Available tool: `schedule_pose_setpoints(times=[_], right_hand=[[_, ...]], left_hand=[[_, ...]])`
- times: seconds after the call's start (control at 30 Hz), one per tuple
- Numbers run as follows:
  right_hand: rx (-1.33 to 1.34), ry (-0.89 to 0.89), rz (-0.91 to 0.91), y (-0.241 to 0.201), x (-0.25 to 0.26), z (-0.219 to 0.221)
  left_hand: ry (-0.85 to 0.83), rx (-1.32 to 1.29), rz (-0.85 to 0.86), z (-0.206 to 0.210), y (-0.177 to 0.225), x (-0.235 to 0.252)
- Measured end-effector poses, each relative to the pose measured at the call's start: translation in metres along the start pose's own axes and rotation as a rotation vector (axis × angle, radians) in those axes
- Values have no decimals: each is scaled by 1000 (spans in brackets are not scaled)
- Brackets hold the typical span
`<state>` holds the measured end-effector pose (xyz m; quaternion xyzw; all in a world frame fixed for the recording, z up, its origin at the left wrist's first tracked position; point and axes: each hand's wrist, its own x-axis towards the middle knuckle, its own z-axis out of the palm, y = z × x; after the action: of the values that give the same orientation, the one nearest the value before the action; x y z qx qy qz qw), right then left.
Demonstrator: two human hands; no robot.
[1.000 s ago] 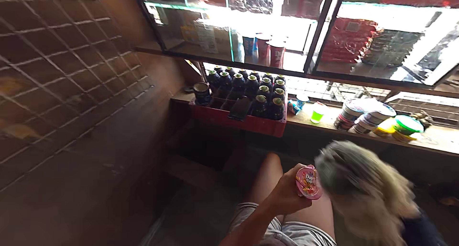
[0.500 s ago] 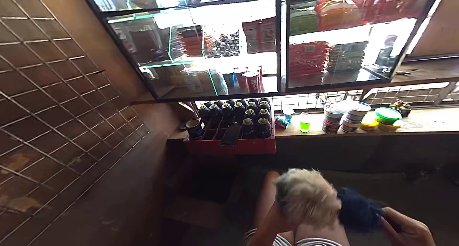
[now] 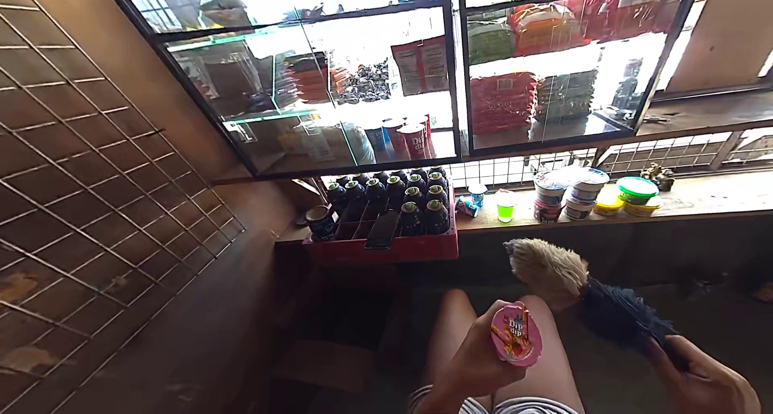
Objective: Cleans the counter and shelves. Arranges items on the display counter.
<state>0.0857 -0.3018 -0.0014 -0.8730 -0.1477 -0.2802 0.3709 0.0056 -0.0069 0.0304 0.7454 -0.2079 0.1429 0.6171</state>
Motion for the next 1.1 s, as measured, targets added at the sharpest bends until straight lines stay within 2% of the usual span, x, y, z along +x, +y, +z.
schedule_pose_setpoints(times=[0.03,0.07,0.13,0.17,0.23,0.3,0.33,0.37,0.43,0.57,0.63,0.67,0.77,0.87,0.97,1.03,1.1], right_hand=[[104,36,-42,2,0,0],[336,44,-92,4,-1,2],[744,-125,-154,-1,-4,2],[761,-191,-154,-5,-4,2],[479,-156,-122,-12,-2,12],[138,-79,-33,-9,-2,30],[70,-68,14,-4,-2,42],[74,-93,56,3,-4,55],[197,-210,113,17,-18,84],[526,-477,185,16,-69,145],[523,-592,183,9,-92,173],[432,-635,149,6,-100,183],[190,-712,30,-2,-103,188],[184,-684,15,2,-104,187],[165,-676,16,1,-104,186],[134,-670,5,0,-105,187],[123,-663,1,1,-104,187]], left_hand=[[14,-1,-4,-2,-3,0],[46,11,-22,-3,-6,-2],[96,40,19,-4,-20,-7],[107,55,32,-3,-24,-13],[108,80,-100,0,-6,-18],[23,-55,-23,-8,3,-12],[-4,-114,45,-16,3,-9],[13,-129,95,-27,6,-5],[158,-88,139,-56,22,7],[637,190,86,-129,61,66],[777,310,130,-174,64,111],[824,373,144,-201,59,134],[843,561,30,-271,38,188],[843,692,-63,-314,13,220],[839,764,-138,-328,-9,234],[832,812,-260,-326,-11,236],[846,827,-309,-321,-8,238]])
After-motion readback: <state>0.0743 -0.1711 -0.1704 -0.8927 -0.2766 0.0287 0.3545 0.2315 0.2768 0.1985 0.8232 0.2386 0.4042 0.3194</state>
